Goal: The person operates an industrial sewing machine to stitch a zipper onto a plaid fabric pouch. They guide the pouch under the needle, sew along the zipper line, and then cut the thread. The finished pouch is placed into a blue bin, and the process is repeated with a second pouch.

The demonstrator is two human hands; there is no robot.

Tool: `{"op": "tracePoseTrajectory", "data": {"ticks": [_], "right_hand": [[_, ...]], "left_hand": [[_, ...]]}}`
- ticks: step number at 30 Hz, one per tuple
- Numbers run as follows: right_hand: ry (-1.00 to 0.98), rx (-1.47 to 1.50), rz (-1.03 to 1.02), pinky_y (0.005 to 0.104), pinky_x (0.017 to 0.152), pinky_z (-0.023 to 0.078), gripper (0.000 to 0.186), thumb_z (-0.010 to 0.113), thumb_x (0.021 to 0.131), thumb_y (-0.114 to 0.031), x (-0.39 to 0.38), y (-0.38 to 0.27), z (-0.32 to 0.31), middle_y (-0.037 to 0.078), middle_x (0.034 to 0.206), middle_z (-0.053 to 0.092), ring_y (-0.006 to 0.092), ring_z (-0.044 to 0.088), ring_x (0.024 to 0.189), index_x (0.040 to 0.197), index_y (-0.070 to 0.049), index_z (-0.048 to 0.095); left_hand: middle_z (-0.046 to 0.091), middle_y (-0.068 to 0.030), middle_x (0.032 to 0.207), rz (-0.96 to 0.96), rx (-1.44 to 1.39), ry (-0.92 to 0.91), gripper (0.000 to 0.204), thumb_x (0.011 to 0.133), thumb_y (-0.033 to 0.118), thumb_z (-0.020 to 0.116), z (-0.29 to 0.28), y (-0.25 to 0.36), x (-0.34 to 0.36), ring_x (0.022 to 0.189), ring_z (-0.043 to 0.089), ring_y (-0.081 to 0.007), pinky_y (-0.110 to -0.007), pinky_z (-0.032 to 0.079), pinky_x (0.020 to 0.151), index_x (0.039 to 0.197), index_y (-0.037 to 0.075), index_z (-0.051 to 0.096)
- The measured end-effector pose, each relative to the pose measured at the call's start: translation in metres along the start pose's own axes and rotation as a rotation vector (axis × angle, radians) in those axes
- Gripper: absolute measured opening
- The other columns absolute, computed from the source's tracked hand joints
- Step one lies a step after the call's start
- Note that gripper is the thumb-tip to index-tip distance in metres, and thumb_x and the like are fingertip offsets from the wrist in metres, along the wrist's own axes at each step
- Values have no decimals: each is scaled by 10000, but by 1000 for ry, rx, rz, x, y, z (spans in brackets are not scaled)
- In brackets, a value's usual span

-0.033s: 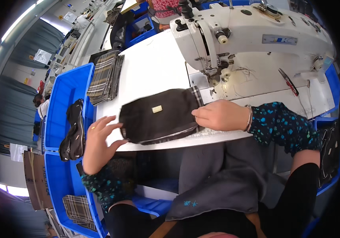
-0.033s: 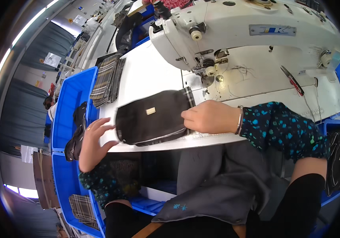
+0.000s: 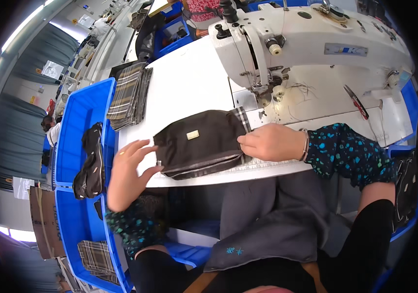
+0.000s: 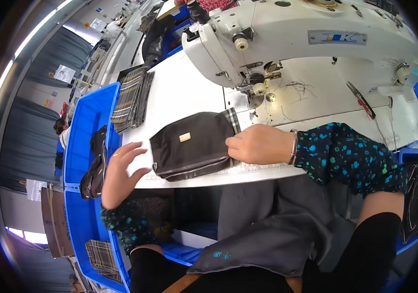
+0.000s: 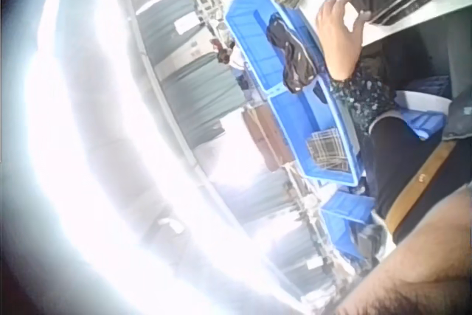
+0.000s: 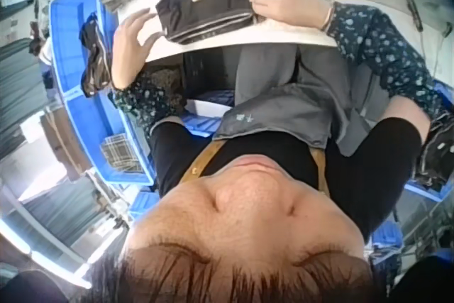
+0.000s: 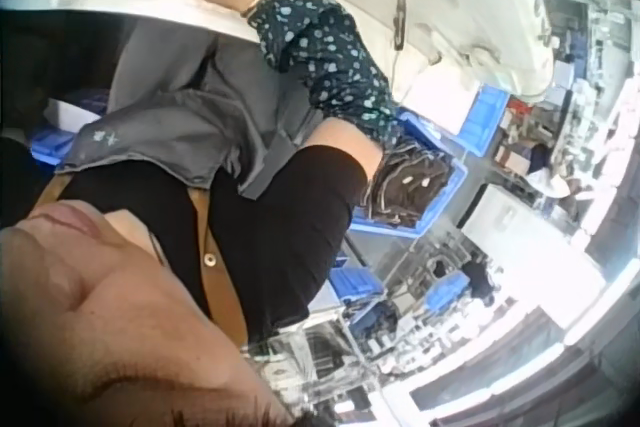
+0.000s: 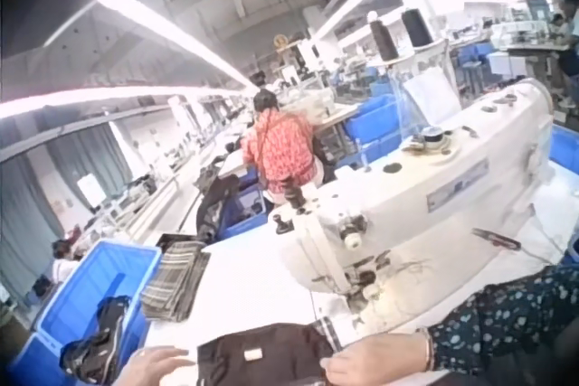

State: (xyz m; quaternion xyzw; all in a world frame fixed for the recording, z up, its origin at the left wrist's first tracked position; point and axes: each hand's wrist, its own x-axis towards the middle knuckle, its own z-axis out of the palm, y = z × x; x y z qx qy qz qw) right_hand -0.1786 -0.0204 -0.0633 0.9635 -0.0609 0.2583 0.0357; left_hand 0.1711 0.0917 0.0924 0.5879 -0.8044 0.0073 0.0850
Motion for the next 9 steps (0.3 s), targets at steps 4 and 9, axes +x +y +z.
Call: {"op": "tracePoseTrajectory", "data": {"ticks": [4, 9], "right_hand": [[93, 29, -60, 328, 675, 599, 183, 646, 825, -134, -2, 7, 8, 114, 1110, 694, 196, 703, 813, 972, -27, 668], [54, -45, -28, 296, 772, 601, 221, 666, 820, -138, -10, 1, 4, 137, 1173, 726, 227, 728, 906, 998, -12, 699]], "left_hand": [[752, -100, 1095, 81, -124, 88, 276, 872, 209, 806, 56, 31, 69, 1047, 686, -325, -434, 494, 976, 1099, 63, 750], [751, -119, 1041, 94, 135, -88, 302, 938, 360, 765, 109, 57, 143, 1044, 678, -333, -464, 480, 981, 1102, 107, 754]]}}
